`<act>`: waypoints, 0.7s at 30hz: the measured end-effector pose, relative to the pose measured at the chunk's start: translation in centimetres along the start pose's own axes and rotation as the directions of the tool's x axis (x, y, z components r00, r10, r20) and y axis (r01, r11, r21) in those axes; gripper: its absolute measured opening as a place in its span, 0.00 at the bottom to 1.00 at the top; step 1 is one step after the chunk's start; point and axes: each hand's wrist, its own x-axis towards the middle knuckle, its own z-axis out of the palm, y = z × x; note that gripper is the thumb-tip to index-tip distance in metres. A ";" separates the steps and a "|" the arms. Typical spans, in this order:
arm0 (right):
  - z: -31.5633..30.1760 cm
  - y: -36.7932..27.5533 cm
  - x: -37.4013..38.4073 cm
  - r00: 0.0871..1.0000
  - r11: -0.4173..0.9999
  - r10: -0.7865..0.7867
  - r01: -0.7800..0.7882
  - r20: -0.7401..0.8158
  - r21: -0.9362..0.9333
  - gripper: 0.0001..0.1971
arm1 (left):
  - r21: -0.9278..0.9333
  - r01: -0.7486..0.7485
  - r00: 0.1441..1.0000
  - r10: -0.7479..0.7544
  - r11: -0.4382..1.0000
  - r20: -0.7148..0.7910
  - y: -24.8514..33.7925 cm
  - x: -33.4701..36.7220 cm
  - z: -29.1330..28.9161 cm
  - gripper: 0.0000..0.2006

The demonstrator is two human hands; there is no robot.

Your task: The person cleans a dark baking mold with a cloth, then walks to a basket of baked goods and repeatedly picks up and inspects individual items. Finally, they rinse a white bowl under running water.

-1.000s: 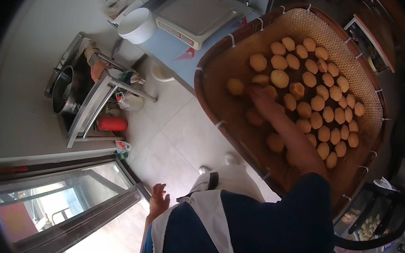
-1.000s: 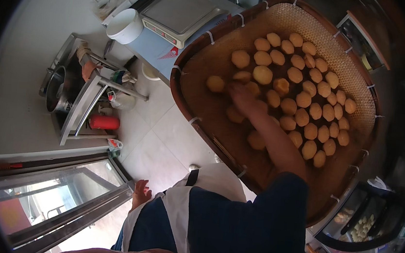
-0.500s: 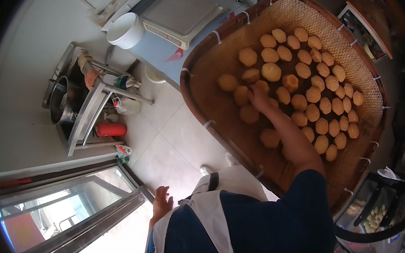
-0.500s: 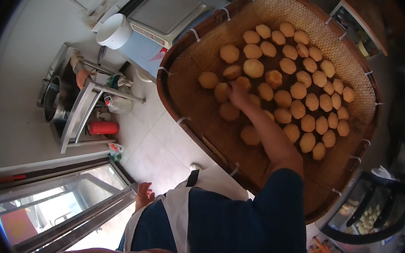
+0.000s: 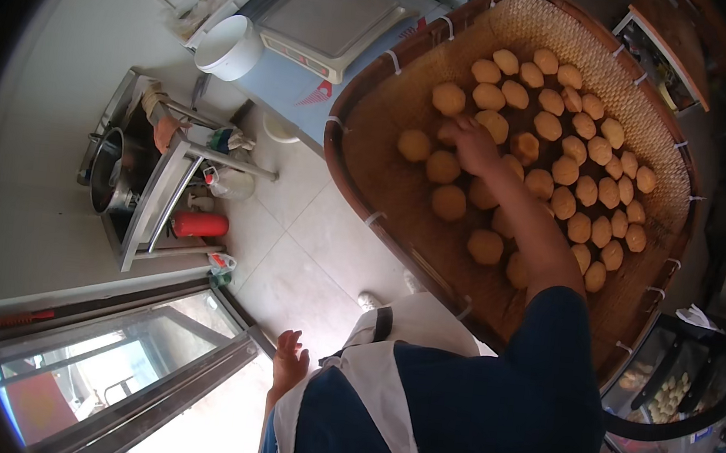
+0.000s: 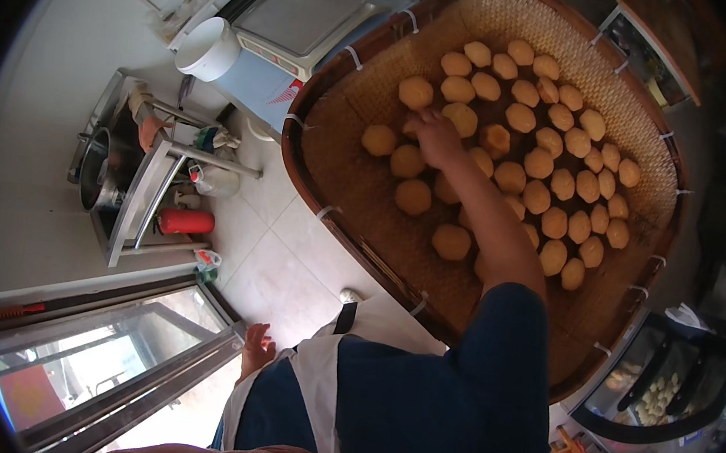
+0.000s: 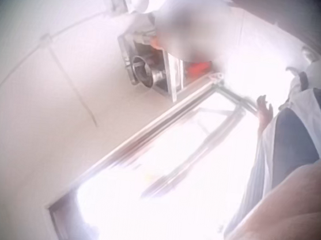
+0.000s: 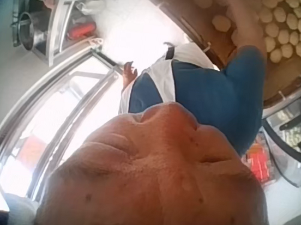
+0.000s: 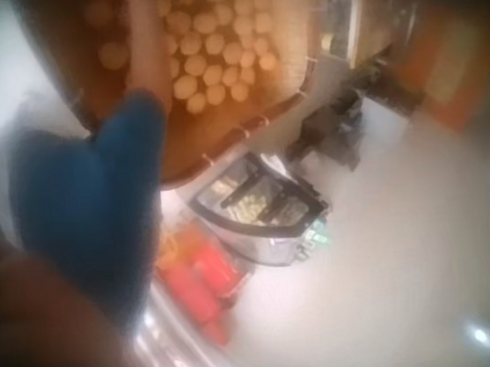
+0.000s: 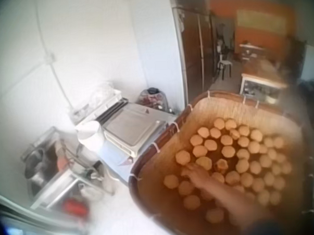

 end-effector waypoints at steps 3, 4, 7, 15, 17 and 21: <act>-0.4 0.4 2.0 0.830 0.896 0.269 -0.402 0.489 0.188 0.18 | 0.008 -0.011 1.000 0.011 1.000 -0.001 -0.3 -0.1 -0.1 0.20; -0.4 0.0 2.4 0.872 0.896 0.281 -0.388 0.401 0.216 0.17 | 0.014 -0.006 1.000 0.006 1.000 0.000 -0.3 -0.1 0.0 0.20; -0.2 0.0 2.4 0.951 0.916 0.294 -0.308 0.091 0.256 0.14 | 0.019 0.003 1.000 -0.003 1.000 0.019 -0.2 -0.2 0.0 0.20; -2.1 2.4 -1.1 0.860 0.765 0.493 -0.501 0.133 0.404 0.15 | -0.004 0.008 0.999 -0.008 1.000 -0.032 -0.5 -1.0 0.8 0.21; -3.2 1.6 -2.4 0.848 0.771 0.475 -0.530 0.237 0.352 0.16 | -0.029 -0.069 0.992 0.065 0.997 -0.107 -2.1 -1.4 1.8 0.22; -2.8 -0.4 -5.8 0.976 0.979 0.188 -0.196 0.112 0.059 0.21 | -0.009 0.017 1.000 -0.017 1.000 0.006 0.1 -0.5 1.0 0.21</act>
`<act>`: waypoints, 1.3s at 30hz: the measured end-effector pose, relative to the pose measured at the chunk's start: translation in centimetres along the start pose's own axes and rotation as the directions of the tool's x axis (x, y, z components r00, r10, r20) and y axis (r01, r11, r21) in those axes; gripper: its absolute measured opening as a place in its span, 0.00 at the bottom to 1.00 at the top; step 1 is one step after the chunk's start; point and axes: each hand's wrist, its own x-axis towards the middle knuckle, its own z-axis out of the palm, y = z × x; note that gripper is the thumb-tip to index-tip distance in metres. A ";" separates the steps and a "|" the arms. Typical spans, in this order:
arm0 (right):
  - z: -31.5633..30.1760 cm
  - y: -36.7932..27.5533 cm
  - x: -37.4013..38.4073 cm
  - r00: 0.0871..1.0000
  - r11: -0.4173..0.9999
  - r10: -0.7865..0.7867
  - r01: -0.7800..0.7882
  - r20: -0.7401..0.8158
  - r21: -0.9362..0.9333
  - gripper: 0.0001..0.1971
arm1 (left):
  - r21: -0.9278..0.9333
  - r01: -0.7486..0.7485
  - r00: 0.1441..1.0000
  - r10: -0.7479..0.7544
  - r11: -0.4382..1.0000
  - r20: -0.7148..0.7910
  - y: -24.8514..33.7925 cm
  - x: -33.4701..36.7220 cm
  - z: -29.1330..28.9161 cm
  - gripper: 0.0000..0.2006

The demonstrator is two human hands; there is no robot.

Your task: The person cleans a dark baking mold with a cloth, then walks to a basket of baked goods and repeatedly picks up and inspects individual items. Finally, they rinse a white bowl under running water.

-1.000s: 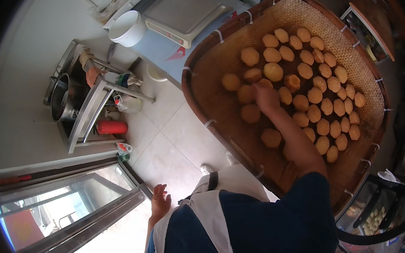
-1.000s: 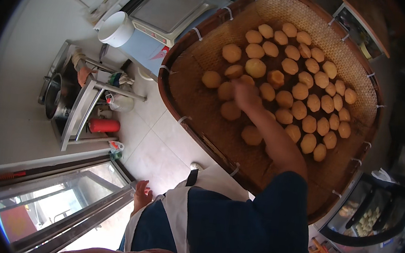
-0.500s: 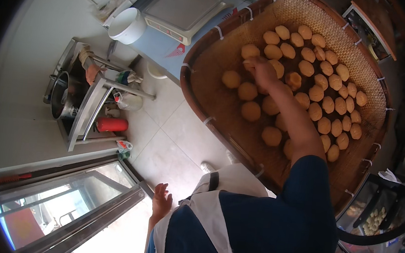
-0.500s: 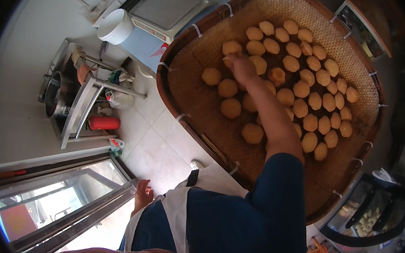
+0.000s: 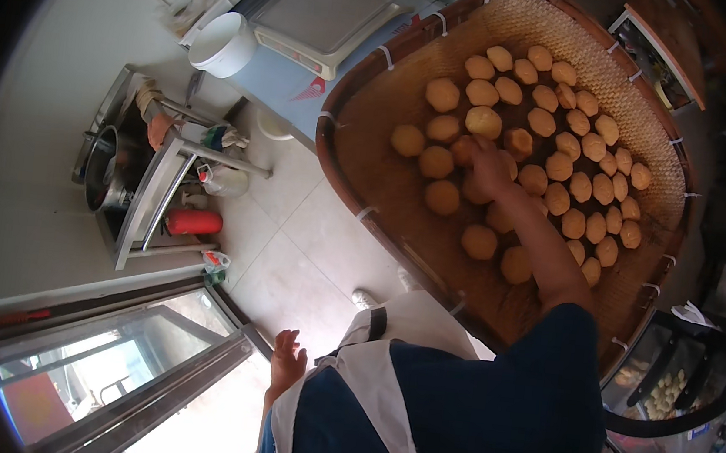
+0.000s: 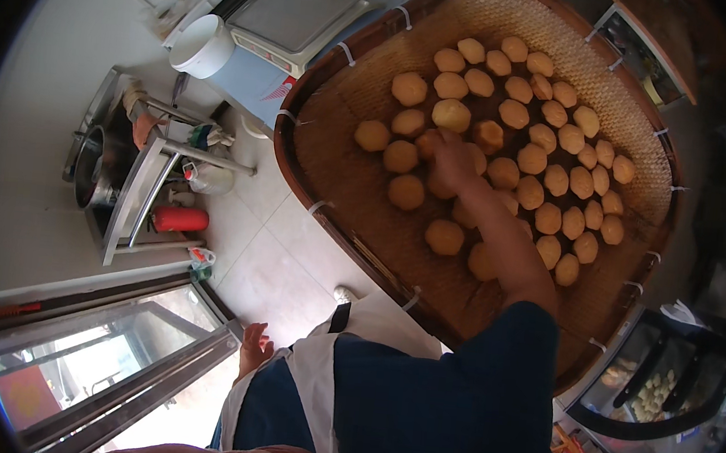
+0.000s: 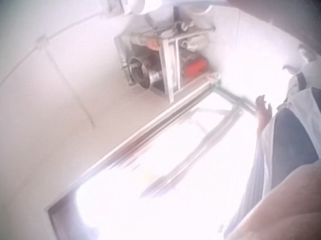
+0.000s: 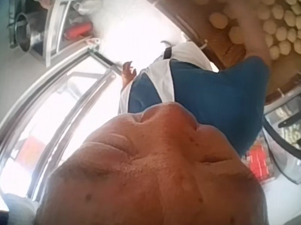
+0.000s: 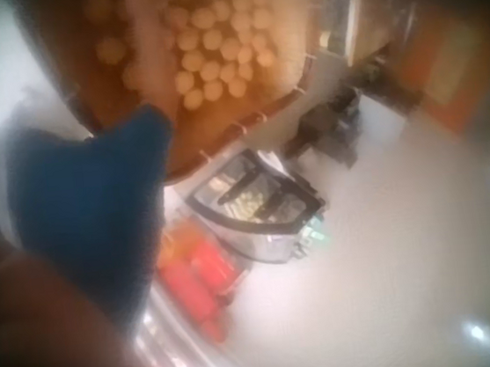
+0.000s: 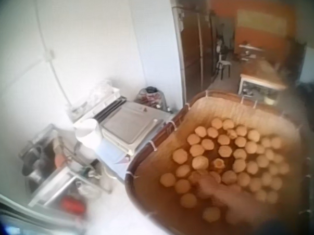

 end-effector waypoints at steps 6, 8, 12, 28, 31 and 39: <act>0.2 -1.0 1.4 0.976 0.981 0.190 -0.185 0.108 -0.050 0.24 | 0.037 -0.104 0.995 0.104 0.994 -0.002 1.0 1.0 -0.7 0.21; -1.6 -1.4 2.2 0.935 0.941 0.296 -0.321 0.196 0.105 0.23 | 0.042 -0.078 0.997 0.078 0.996 -0.010 1.3 0.9 -0.9 0.21; -0.8 1.3 1.8 0.826 0.732 0.512 -0.563 0.236 0.383 0.19 | 0.035 -0.085 0.996 0.084 0.996 0.015 0.6 0.7 -0.3 0.21; -1.3 0.2 1.2 0.900 0.929 0.368 -0.368 0.235 -0.043 0.31 | 0.002 -0.050 0.999 0.050 0.999 -0.016 0.6 -0.3 0.2 0.21; -1.0 -0.2 1.2 0.930 0.938 0.346 -0.346 0.123 -0.019 0.30 | 0.002 -0.059 0.998 0.059 0.998 -0.023 0.6 -0.2 0.1 0.21; 1.9 -6.0 1.9 0.986 0.989 0.083 -0.062 0.148 -0.136 0.29 | -0.010 -0.118 0.991 0.118 0.993 -0.060 1.5 0.4 -0.8 0.22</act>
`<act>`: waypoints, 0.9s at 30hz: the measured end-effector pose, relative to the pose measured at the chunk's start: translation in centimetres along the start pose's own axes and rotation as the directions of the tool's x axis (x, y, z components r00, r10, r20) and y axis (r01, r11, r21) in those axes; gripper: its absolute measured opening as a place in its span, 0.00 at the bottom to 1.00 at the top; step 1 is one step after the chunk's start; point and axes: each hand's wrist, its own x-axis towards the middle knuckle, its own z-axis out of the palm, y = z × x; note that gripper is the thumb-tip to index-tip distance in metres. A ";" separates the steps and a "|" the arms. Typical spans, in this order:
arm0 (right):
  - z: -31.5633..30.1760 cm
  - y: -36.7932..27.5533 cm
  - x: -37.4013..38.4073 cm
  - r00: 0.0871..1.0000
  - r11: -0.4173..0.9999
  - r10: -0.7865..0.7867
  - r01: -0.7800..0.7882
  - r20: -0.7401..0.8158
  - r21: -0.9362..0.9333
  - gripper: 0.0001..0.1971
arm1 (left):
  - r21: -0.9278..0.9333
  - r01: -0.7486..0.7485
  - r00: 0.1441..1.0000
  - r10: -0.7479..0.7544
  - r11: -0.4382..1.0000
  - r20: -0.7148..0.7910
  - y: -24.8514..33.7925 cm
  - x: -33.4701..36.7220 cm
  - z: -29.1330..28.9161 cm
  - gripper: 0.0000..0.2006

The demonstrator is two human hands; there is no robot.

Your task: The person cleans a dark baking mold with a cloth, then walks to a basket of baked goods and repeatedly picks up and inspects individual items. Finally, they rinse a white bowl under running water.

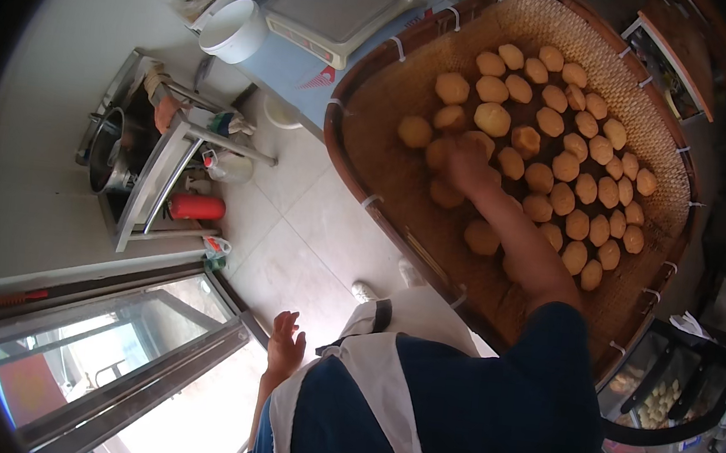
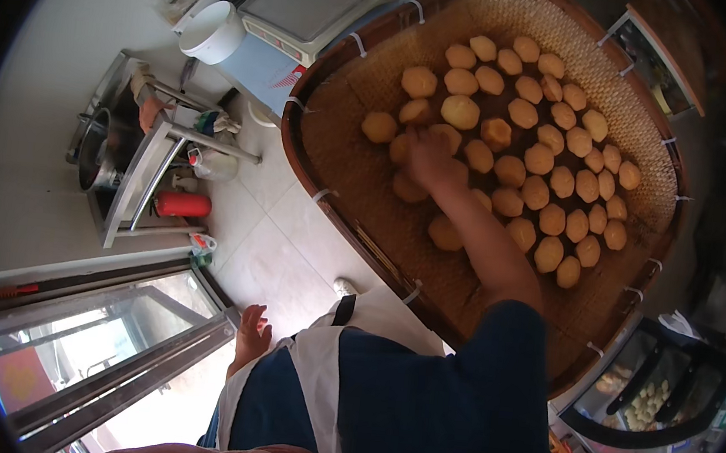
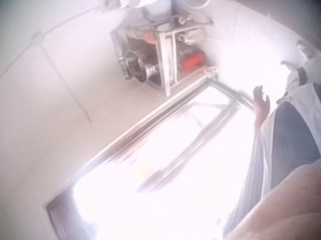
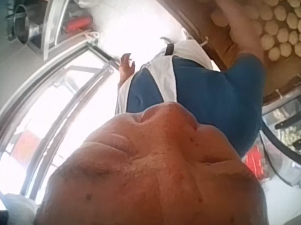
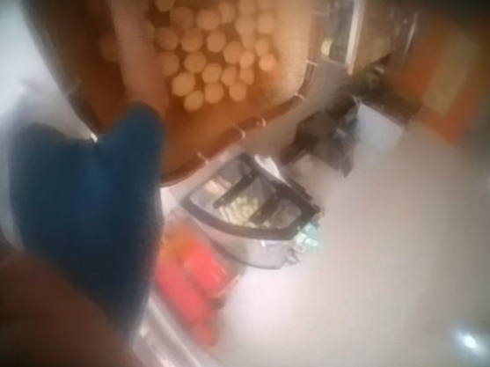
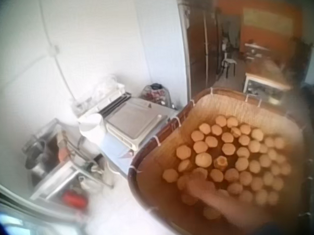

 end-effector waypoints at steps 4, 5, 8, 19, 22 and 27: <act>2.1 -0.5 0.5 0.999 0.997 0.021 -0.024 -0.042 -0.070 0.29 | -0.015 -0.045 0.998 0.044 0.999 -0.043 1.7 1.3 -0.9 0.22; 2.2 -0.4 0.5 1.000 0.995 0.015 -0.016 -0.006 -0.096 0.29 | -0.012 -0.049 0.998 0.048 0.999 -0.050 2.1 1.6 -1.1 0.22; 0.6 0.0 0.5 1.000 0.998 -0.018 0.017 -0.016 -0.066 0.32 | -0.061 -0.114 0.991 0.109 0.992 -0.075 3.2 2.7 -1.7 0.21; -15.7 -18.6 -3.7 0.752 0.575 -0.592 0.645 -0.289 0.503 0.43 | -0.993 0.074 0.947 0.307 0.088 0.098 14.0 7.9 -8.8 0.31; -15.7 -22.0 -4.8 0.731 0.505 -0.636 0.636 -0.247 0.583 0.42 | -0.993 0.051 0.947 0.321 -0.105 0.015 15.3 8.4 -9.7 0.32; -16.0 -24.2 -5.2 0.722 0.369 -0.641 0.587 -0.259 0.721 0.37 | -0.949 0.082 0.951 0.308 -0.305 -0.017 13.5 6.7 -10.7 0.33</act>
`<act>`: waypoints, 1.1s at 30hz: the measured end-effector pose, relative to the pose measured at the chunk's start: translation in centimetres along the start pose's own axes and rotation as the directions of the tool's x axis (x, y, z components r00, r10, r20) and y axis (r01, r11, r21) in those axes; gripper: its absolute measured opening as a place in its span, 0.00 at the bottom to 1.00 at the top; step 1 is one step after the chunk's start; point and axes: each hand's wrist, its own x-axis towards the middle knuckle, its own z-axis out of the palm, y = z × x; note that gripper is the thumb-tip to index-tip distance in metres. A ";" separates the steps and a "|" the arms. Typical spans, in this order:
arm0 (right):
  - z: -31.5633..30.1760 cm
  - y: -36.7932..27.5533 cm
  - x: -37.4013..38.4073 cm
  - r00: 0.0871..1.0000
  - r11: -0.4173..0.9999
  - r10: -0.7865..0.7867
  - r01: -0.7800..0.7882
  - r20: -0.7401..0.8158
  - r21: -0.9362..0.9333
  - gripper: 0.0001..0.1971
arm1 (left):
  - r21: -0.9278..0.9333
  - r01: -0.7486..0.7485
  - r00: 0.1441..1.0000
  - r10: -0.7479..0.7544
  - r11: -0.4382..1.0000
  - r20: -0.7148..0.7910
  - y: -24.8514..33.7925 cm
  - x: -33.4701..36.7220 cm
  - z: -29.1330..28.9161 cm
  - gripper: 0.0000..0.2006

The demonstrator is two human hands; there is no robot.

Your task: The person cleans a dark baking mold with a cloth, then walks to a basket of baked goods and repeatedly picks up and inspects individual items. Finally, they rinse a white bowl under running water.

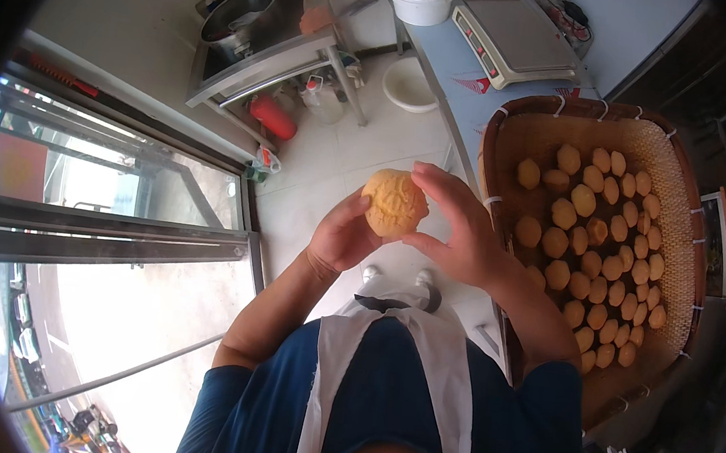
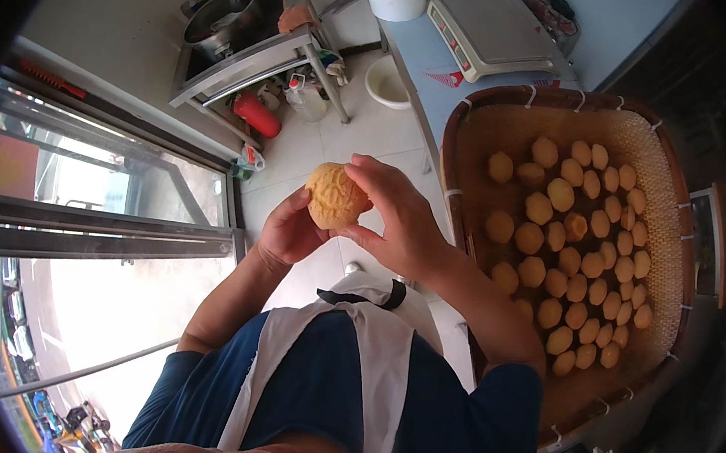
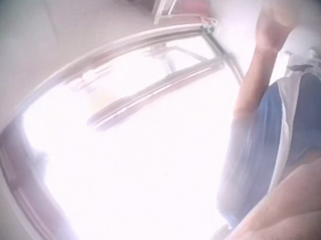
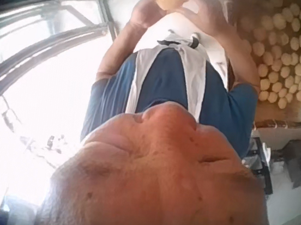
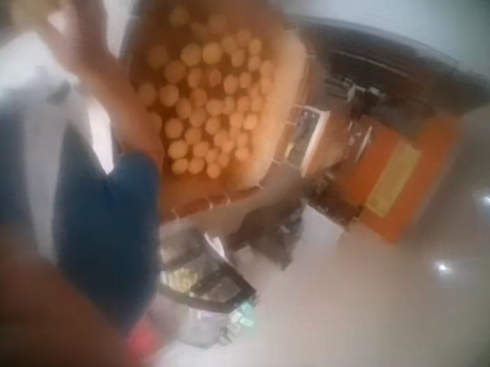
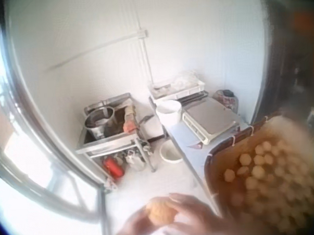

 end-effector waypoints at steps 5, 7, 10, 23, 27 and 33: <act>1.9 -0.2 1.0 0.995 0.996 -0.090 0.090 0.043 -0.004 0.27 | -0.057 -0.080 0.993 0.074 0.995 -0.091 0.1 -2.5 -0.8 0.32; 2.5 -0.3 1.5 0.992 0.994 -0.111 0.111 0.062 0.000 0.27 | -0.022 -0.106 0.987 0.102 0.994 -0.128 0.2 -3.2 -0.8 0.32; 3.3 0.0 1.9 0.974 0.977 -0.211 0.208 0.079 0.043 0.26 | 0.013 -0.127 0.977 0.128 0.992 -0.169 0.2 -4.1 -1.1 0.32; 3.5 -0.5 1.2 0.914 0.931 -0.352 0.319 0.204 0.176 0.27 | -0.089 -0.197 0.952 0.169 0.976 -0.255 0.1 -5.4 -2.3 0.31; 4.3 -1.3 0.5 0.973 0.984 -0.176 0.179 0.151 -0.005 0.29 | -0.001 -0.222 0.953 0.217 0.975 -0.213 0.5 -5.3 -1.7 0.29; 3.4 -1.5 -0.9 0.982 0.986 -0.165 0.161 0.088 0.045 0.38 | 0.288 -0.417 0.883 0.460 0.862 -0.096 1.4 -4.1 -0.2 0.32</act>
